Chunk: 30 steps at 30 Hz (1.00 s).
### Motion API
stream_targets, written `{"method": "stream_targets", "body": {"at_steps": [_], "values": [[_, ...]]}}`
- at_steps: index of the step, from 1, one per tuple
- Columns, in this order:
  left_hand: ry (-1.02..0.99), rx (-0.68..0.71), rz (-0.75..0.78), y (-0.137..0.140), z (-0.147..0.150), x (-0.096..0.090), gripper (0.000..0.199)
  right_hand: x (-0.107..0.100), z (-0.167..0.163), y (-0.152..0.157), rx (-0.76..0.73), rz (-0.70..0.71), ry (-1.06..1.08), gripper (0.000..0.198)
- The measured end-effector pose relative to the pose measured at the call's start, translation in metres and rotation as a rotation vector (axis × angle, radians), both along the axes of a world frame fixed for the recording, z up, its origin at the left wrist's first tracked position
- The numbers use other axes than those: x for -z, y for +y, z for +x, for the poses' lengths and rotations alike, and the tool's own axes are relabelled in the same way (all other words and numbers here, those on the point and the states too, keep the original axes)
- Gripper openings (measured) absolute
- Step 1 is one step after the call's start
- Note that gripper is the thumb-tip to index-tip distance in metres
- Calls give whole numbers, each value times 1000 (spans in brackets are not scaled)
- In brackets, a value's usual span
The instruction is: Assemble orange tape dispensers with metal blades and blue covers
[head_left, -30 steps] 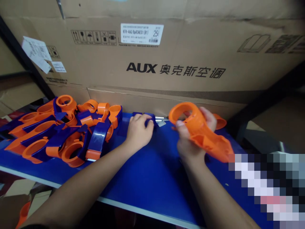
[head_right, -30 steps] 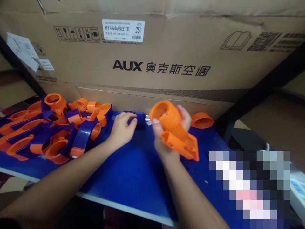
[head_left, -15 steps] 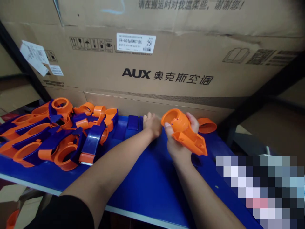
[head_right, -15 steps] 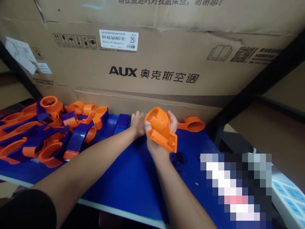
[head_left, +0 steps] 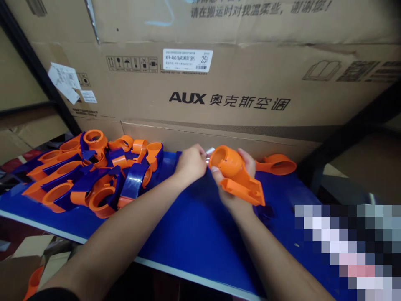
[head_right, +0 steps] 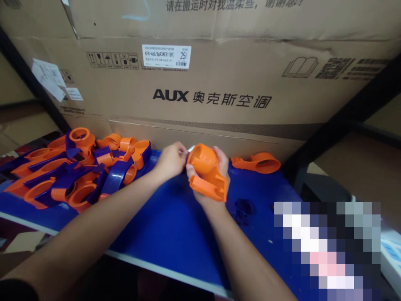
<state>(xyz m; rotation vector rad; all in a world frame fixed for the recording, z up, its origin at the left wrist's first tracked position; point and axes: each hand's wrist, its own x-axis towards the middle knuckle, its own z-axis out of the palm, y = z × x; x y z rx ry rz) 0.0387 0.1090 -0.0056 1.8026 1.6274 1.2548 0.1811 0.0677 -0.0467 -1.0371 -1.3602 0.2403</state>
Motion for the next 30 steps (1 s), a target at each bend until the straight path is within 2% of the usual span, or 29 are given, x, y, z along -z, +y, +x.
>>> {"method": "stream_targets", "body": {"at_steps": [3,4,6,8,12,16,19,22,26,30], "values": [[-130,-62,121,-25,-31,-2,20,3,-3,-6,-38,-35,-150,86],[-231,-58,196,-35,-38,0,24,4,-4,-8,-48,-38,-207,85],[-388,-42,317,-56,-46,9,27,5,-6,-11,-56,-22,-309,85],[-456,-21,386,-77,-47,22,26,7,-7,-12,-52,-1,-400,88],[-482,22,441,-104,-41,41,19,6,-7,-11,-54,-4,-521,81],[-299,128,558,-109,-42,46,16,0,-9,-16,-66,-53,-621,72],[-169,160,534,-109,-43,46,17,-3,-11,-21,-88,-100,-688,76],[-115,136,462,-109,-43,44,13,-4,-13,-25,-96,-148,-724,77],[-131,72,323,-104,-45,41,11,-4,-18,-28,-58,-244,-759,77],[-237,-16,198,-94,-49,34,11,-4,-24,-33,-104,-307,-805,63]]}}
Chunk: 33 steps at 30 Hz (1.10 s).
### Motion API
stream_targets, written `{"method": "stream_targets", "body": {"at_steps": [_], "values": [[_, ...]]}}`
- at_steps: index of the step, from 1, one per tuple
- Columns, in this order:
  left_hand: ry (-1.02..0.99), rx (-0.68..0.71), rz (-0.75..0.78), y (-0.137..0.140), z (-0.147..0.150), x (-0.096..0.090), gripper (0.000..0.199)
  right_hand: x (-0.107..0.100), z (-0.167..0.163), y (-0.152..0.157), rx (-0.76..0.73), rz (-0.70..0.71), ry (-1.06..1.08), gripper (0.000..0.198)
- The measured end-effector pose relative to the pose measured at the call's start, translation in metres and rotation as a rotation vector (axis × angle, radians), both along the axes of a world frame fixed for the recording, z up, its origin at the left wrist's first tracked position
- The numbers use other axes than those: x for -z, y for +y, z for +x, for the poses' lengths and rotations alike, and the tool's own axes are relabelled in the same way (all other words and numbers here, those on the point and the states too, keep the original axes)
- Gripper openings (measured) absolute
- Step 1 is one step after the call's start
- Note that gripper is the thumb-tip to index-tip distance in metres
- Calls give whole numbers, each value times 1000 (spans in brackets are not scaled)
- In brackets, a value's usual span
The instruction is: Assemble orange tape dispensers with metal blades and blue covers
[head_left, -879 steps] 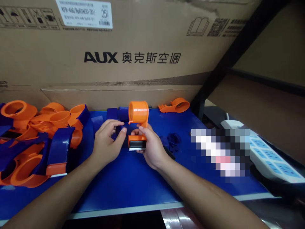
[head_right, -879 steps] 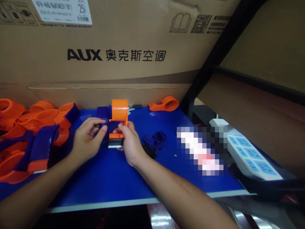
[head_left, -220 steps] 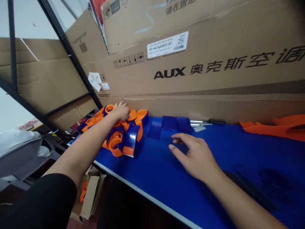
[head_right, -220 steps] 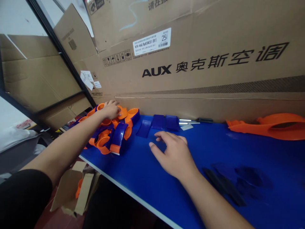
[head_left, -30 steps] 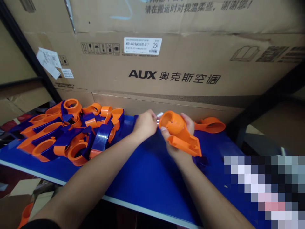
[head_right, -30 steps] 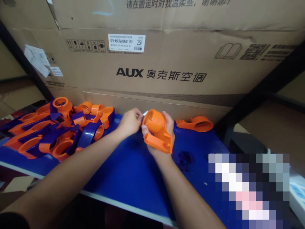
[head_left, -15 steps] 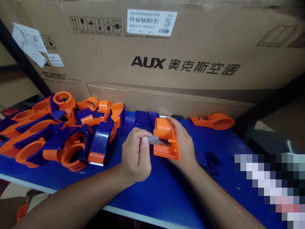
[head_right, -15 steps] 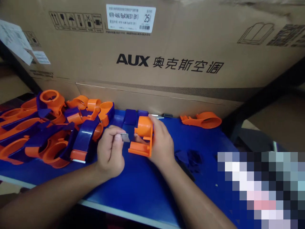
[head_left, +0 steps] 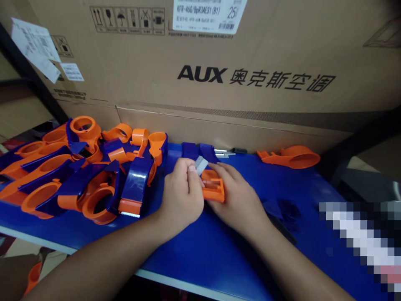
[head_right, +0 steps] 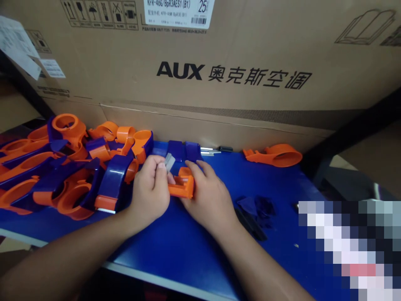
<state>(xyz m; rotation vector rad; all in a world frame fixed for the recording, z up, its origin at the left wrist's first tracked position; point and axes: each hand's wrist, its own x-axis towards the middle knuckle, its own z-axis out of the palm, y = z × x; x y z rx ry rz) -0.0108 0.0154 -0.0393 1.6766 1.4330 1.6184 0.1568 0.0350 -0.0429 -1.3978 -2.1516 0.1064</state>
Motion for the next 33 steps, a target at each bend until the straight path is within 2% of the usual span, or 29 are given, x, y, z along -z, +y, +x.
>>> {"method": "stream_targets", "body": {"at_steps": [4,8,14,16,18,20,22,25,27,29,33], "values": [[-134,-53,-106,8,-4,-8,15,-3,-3,-4,-122,21,45,54],[-191,-58,-151,13,-6,-10,20,-9,-5,-12,-212,57,108,56],[-156,-73,-150,12,-6,-12,18,-22,-10,-30,-285,-78,249,55],[-163,-45,-150,10,-6,-12,19,-27,-11,-33,-285,-164,322,47],[-198,1,-146,10,-6,-12,20,-30,-12,-33,-272,-314,466,32],[-248,43,-144,10,-5,-9,23,-33,-14,-31,-248,-532,731,24],[-302,80,-151,12,-5,-6,26,-34,-16,-26,-189,-762,1053,26],[-349,123,-122,11,-2,1,29,-35,-15,-17,-9,-1009,1383,30],[-327,128,-34,7,1,6,29,-35,-11,-10,93,-1090,1489,29],[-264,138,90,0,5,11,28,-32,-6,-3,132,-1115,1560,26],[-123,235,353,-11,12,17,22,-18,4,9,39,-1160,1584,37]]}}
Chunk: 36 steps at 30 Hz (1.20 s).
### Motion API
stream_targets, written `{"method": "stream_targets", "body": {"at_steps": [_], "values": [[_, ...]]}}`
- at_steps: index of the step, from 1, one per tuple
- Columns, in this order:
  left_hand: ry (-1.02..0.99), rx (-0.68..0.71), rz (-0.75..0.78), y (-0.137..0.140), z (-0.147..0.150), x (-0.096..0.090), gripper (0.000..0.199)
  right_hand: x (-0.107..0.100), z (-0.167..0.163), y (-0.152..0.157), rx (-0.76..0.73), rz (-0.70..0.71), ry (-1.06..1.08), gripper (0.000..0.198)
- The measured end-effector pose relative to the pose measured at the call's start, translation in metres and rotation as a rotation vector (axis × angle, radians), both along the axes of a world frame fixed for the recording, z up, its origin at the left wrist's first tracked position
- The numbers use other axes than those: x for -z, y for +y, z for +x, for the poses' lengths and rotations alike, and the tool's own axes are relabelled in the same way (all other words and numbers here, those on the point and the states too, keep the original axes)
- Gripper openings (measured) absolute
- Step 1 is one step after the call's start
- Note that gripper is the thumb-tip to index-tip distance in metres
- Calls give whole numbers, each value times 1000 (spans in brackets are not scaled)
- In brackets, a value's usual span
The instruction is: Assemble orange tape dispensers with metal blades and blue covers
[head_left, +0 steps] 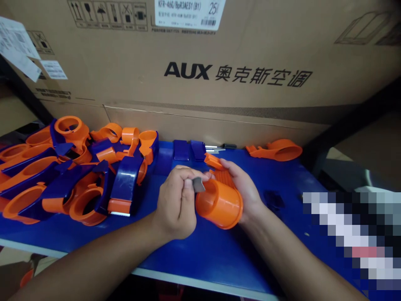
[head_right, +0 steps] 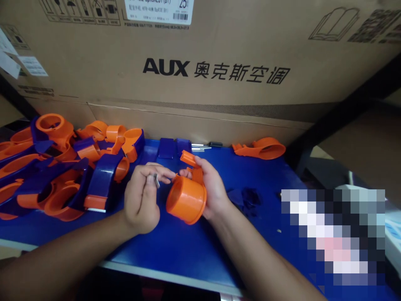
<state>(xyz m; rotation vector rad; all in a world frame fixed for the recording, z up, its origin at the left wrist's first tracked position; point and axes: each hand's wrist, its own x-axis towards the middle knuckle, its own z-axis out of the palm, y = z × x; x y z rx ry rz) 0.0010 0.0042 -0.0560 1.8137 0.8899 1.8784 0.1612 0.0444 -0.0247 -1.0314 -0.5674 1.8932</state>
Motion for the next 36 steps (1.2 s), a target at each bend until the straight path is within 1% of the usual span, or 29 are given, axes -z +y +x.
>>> {"method": "stream_targets", "body": {"at_steps": [2,3,6,10,13,15,18,22,24,26,29,31,34,36], "values": [[42,28,71,-2,0,1,20,6,3,3,-77,96,-29,43],[59,27,76,-2,-1,2,19,8,3,3,-106,160,-55,44],[91,-20,24,-1,-4,2,18,8,3,1,-135,323,-128,44],[59,-44,-44,-5,-3,3,20,2,3,-3,-87,513,-233,50],[14,-7,-85,-8,2,3,21,2,4,-5,-19,676,-337,56],[0,29,-105,-10,4,4,21,2,5,-5,15,749,-386,59],[-6,76,-115,-13,6,6,23,3,5,-6,8,787,-395,62],[-17,95,-148,-16,7,7,24,1,5,-9,-46,743,-350,63],[-50,98,-209,-16,9,5,25,0,4,-9,-65,716,-331,63],[-92,82,-309,-17,12,3,25,1,4,-9,-67,710,-337,63],[-162,42,-495,-18,19,3,28,3,3,-9,-39,774,-398,64],[-204,45,-584,-17,23,7,30,4,3,-10,-33,820,-432,65],[-214,48,-632,-12,24,10,32,4,2,-12,-39,825,-448,66],[-169,23,-625,-3,16,8,31,4,3,-13,-33,828,-433,68]]}}
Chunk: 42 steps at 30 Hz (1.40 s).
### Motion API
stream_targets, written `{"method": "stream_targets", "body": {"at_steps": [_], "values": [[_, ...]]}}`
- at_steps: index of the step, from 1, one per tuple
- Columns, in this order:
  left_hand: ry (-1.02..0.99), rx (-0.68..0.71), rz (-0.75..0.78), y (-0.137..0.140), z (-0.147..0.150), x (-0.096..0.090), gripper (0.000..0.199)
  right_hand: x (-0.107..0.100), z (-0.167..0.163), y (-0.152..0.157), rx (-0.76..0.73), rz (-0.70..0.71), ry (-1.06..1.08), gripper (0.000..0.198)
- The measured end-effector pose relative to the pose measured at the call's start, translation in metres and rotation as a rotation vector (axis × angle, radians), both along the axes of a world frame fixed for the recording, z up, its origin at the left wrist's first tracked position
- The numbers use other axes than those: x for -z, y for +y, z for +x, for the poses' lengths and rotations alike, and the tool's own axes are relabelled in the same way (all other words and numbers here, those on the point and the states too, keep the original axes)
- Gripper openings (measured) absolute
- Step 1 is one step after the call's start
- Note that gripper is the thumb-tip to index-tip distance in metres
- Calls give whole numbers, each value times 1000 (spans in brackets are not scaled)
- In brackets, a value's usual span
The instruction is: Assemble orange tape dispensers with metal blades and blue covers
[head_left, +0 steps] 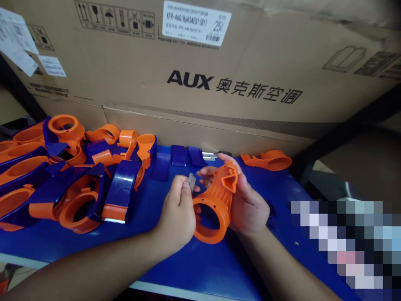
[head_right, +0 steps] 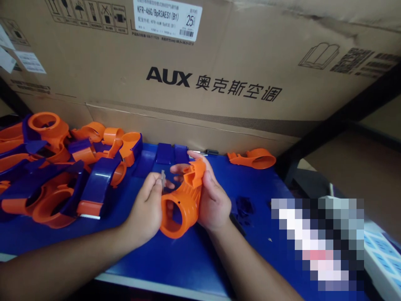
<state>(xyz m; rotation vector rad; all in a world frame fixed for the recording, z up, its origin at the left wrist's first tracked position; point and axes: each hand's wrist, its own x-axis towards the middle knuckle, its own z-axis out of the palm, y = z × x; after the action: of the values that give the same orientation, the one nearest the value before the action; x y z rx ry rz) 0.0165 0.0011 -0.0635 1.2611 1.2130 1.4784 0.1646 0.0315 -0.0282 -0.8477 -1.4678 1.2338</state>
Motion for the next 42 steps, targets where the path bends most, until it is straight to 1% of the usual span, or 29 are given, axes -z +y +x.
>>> {"method": "stream_targets", "body": {"at_steps": [2,5,8,12,14,16,18,20,22,24,26,28,30,32,36,39,42], "values": [[125,-6,80,13,-15,-6,27,-1,2,1,-28,20,21,70],[372,-58,323,33,-40,-16,15,-1,7,4,-92,45,4,72],[461,-57,429,47,-57,-20,13,-1,13,7,-119,96,-45,72],[481,-9,469,52,-65,-22,15,-6,19,6,-168,103,-106,78],[485,27,467,52,-67,-24,16,-10,19,3,-220,108,-153,82],[494,72,459,52,-70,-28,18,-13,17,0,-291,145,-169,82],[501,116,449,52,-70,-31,19,-15,15,-2,-355,188,-157,77],[495,147,440,51,-69,-32,20,-15,13,-3,-376,218,-154,64],[492,107,449,51,-67,-31,20,-13,10,-3,-352,228,-170,49],[524,-39,497,50,-65,-29,17,-8,8,-1,-294,249,-179,40],[584,-214,571,48,-63,-27,14,-3,5,1,-221,298,-188,37],[623,-301,636,46,-62,-25,13,2,3,4,-142,360,-210,34],[621,-286,669,43,-60,-22,14,5,2,7,-51,420,-234,32],[574,-219,666,40,-58,-18,15,7,3,10,41,483,-254,31],[414,-88,585,36,-51,-9,23,9,8,16,205,626,-289,32],[323,-49,510,33,-46,-7,22,11,11,20,258,666,-288,33],[282,-39,478,30,-43,-9,18,12,11,20,255,662,-277,34]]}}
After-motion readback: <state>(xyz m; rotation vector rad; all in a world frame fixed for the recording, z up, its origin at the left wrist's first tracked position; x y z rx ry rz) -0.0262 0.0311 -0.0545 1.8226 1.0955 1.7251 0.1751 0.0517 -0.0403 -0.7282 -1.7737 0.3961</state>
